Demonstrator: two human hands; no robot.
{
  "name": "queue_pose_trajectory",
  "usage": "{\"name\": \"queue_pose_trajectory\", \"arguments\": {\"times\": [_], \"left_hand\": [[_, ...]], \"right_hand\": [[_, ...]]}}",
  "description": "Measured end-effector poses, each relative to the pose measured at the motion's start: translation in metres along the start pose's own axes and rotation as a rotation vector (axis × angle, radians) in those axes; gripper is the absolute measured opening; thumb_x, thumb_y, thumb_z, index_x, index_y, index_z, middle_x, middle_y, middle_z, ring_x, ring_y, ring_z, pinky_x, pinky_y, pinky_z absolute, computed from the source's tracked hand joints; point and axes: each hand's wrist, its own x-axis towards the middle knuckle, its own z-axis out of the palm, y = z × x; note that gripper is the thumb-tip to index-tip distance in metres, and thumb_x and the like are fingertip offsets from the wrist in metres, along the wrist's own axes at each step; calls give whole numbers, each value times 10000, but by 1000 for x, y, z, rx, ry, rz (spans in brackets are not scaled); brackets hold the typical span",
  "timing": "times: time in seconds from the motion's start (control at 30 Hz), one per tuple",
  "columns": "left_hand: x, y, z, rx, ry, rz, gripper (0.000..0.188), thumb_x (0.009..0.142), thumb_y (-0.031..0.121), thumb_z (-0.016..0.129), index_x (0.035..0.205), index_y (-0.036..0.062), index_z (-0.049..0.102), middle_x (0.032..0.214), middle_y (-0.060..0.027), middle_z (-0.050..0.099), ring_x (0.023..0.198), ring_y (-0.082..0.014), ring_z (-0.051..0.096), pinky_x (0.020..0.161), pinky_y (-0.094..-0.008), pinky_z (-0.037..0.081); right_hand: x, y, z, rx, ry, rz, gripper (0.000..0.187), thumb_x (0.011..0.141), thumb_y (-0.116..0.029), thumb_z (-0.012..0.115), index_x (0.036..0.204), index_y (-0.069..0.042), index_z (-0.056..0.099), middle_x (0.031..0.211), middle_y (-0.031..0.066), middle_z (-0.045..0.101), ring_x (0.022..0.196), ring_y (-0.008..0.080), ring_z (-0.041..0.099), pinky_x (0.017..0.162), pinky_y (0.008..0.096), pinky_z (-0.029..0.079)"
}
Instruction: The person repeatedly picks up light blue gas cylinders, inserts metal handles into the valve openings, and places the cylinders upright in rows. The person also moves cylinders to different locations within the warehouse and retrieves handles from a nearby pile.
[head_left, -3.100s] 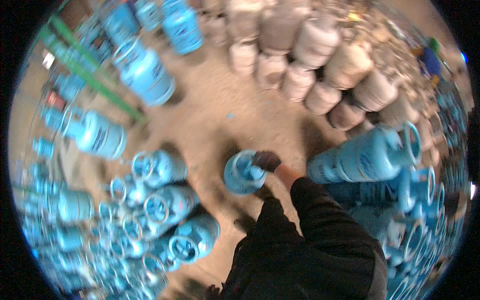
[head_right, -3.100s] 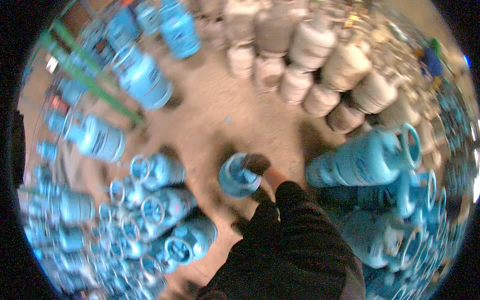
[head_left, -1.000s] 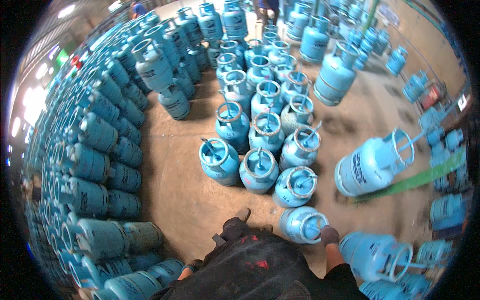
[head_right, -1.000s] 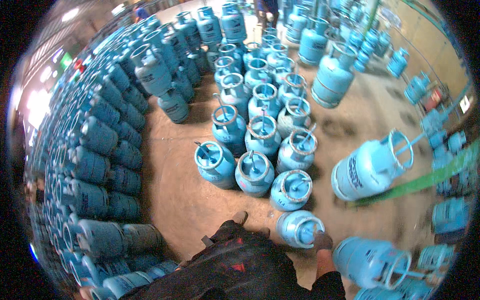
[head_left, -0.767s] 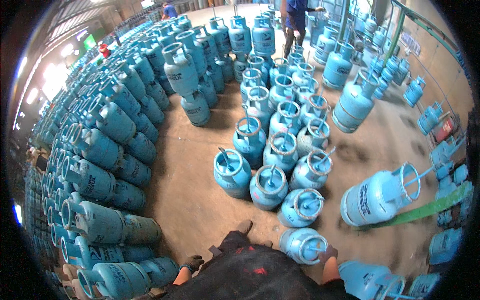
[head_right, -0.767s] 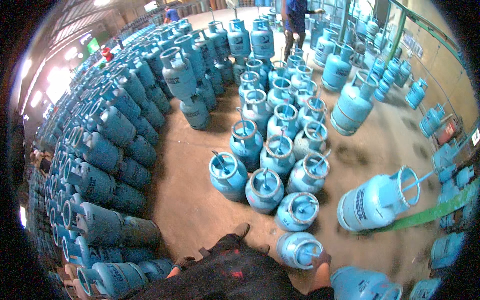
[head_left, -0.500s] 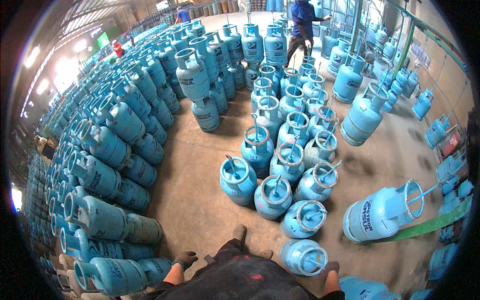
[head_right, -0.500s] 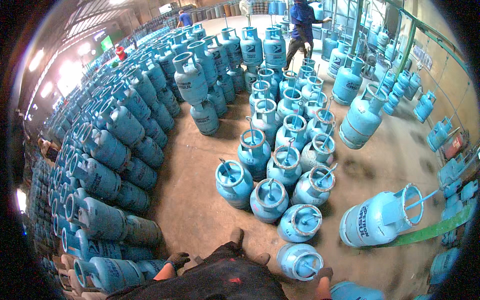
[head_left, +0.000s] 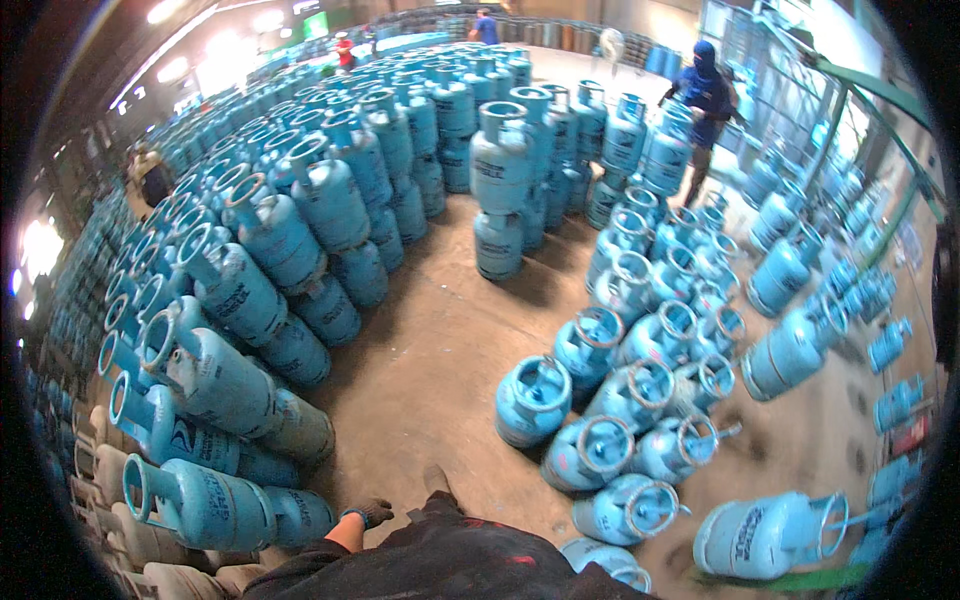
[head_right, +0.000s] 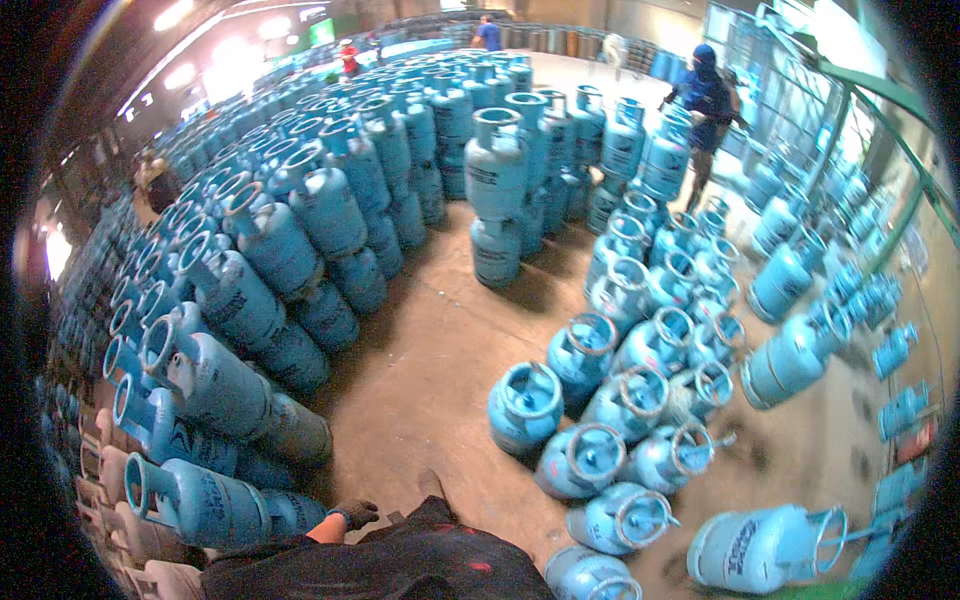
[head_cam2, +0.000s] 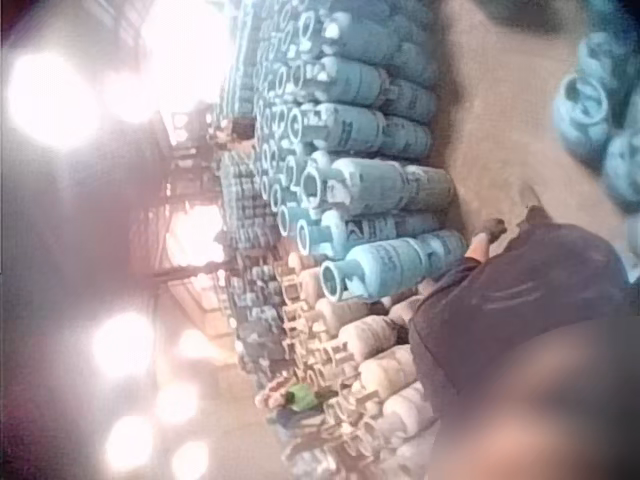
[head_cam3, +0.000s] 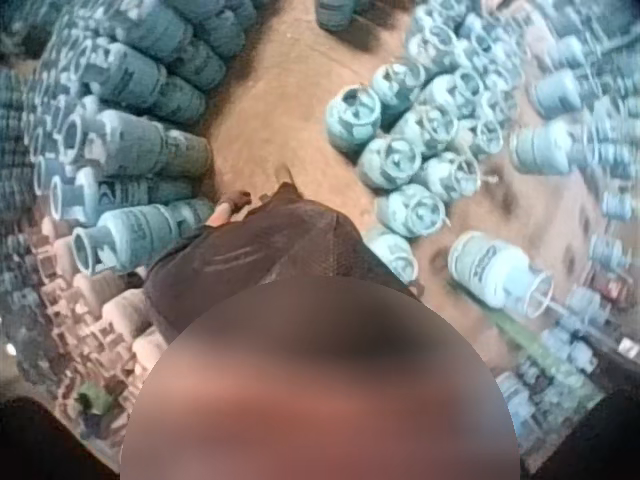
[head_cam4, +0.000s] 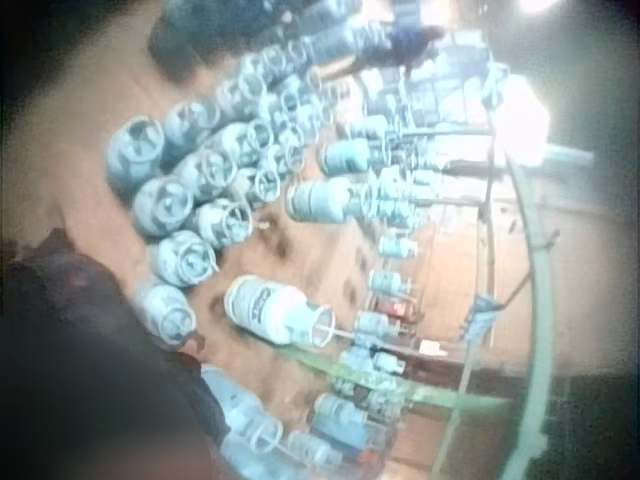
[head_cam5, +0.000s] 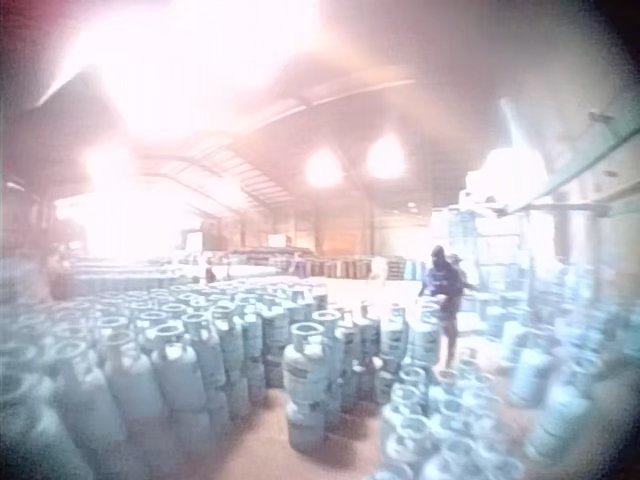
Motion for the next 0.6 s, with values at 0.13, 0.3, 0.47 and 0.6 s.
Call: {"name": "queue_pose_trajectory", "arguments": {"times": [0.13, 0.3, 0.47, 0.6], "left_hand": [[28, -10, -64, -198, 4, -40, 586, 954, 391, 637, 1452, 84, 622, 1511, -148, 595, 1376, -352, 570, 1137, -434, 455], [78, -65, -127, 623, -33, 359, 594, 955, 389, 638, 1462, 79, 611, 1516, -161, 587, 1405, -349, 547, 1156, -432, 437], [93, -46, -231, -395, 23, -127, 543, 999, 160, 624, 1521, 74, 504, 1340, -144, 690, 1098, -253, 729, 829, -395, 617], [131, -5, -322, -827, 27, -123, 609, 956, 201, 680, 1525, 74, 505, 1243, -172, 721, 1045, -314, 723, 895, -403, 592]], "right_hand": [[29, -117, -33, 26, 54, -187, 428, 770, -493, 759, 975, -116, 758, 1052, 159, 747, 998, 374, 733, 830, 488, 593], [66, -264, -58, 46, 55, -437, 404, 737, -457, 792, 966, -126, 750, 1035, 151, 742, 1002, 378, 725, 835, 498, 589], [101, -384, -69, 63, 35, -664, 390, 704, -421, 824, 957, -136, 742, 1018, 143, 737, 1006, 381, 716, 841, 508, 585], [145, -448, -55, 47, 53, -847, 385, 678, -393, 850, 949, -144, 736, 1005, 137, 733, 1009, 384, 709, 846, 517, 582]]}}
